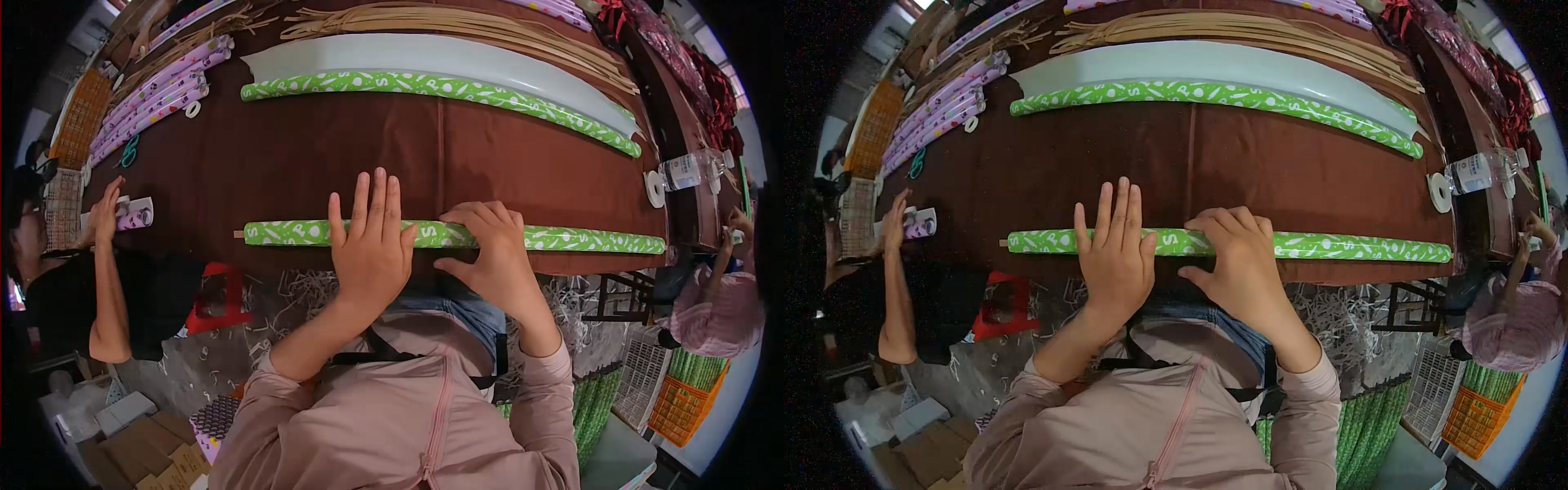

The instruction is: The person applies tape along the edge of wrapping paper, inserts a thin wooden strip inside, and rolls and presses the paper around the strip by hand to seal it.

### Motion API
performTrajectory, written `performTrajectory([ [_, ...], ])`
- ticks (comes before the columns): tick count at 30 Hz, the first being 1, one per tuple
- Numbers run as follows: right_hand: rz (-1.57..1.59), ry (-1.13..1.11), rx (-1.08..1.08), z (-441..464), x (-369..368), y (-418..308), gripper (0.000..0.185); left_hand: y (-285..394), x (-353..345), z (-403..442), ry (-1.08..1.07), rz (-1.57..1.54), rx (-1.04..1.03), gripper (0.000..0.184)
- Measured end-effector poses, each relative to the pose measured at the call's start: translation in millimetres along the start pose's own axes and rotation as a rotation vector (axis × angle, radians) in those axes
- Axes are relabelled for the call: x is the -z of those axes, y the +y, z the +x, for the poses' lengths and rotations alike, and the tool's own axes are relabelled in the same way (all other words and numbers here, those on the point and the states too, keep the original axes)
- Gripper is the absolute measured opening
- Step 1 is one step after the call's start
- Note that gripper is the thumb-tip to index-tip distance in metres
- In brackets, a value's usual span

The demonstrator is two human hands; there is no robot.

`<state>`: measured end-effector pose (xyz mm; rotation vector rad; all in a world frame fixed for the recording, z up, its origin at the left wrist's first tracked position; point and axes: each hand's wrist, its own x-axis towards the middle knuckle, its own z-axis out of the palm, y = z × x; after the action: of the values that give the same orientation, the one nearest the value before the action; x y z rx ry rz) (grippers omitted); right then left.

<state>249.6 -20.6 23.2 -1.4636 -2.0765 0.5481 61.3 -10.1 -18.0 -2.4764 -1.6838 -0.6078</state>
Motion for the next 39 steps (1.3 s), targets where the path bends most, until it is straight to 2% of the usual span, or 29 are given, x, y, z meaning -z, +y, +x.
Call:
performTrajectory([
  [6, 0.017, 0.007, -0.016, -2.2, 2.2, -1.1, 0.051, -2.3, 4.1, -4.6, -0.028, -0.078, 0.024, 0.052],
  [10, 0.035, 0.009, -0.024, -3.2, 2.3, 1.2, 0.051, -16.7, 6.6, -10.7, -0.011, 0.029, 0.107, 0.052],
  [15, 0.032, 0.024, -0.004, -1.8, 2.5, 1.2, 0.050, -67.0, 7.2, -24.3, 0.108, 0.073, 0.219, 0.052],
  [23, 0.039, 0.003, 0.002, -0.9, 3.0, 1.5, 0.054, -155.0, 29.5, -51.8, 0.087, 0.169, 0.546, 0.051],
  [25, 0.042, -0.018, -0.018, -0.5, 5.3, 0.5, 0.053, -163.5, 36.1, -46.6, 0.280, 0.076, 0.604, 0.051],
  [27, 0.041, 0.012, 0.002, 0.0, 4.3, 0.1, 0.050, -154.1, 43.6, -40.6, 0.345, 0.027, 0.588, 0.050],
  [29, 0.032, 0.036, 0.014, -1.1, 3.7, 0.5, 0.048, -123.0, 48.9, -34.6, 0.352, -0.119, 0.322, 0.048],
  [32, 0.052, 0.046, 0.007, 0.5, 3.4, -0.5, 0.047, -90.1, 39.1, -30.4, 0.179, -0.265, -0.030, 0.049],
  [34, 0.036, 0.021, -0.017, 1.8, 3.7, -2.1, 0.046, -64.9, 34.9, -24.5, 0.028, -0.187, -0.214, 0.053],
  [36, 0.033, 0.028, -0.012, 2.4, 1.9, -2.7, 0.046, -43.4, 30.4, -14.2, -0.071, -0.091, -0.281, 0.058],
  [38, 0.008, 0.042, -0.030, 2.6, 0.7, -1.8, 0.047, -42.5, 30.7, -8.9, -0.048, -0.064, -0.282, 0.062],
  [39, 0.014, 0.038, -0.018, 4.3, -1.0, -2.1, 0.047, -42.3, 36.0, -6.5, -0.056, -0.097, -0.267, 0.055],
])
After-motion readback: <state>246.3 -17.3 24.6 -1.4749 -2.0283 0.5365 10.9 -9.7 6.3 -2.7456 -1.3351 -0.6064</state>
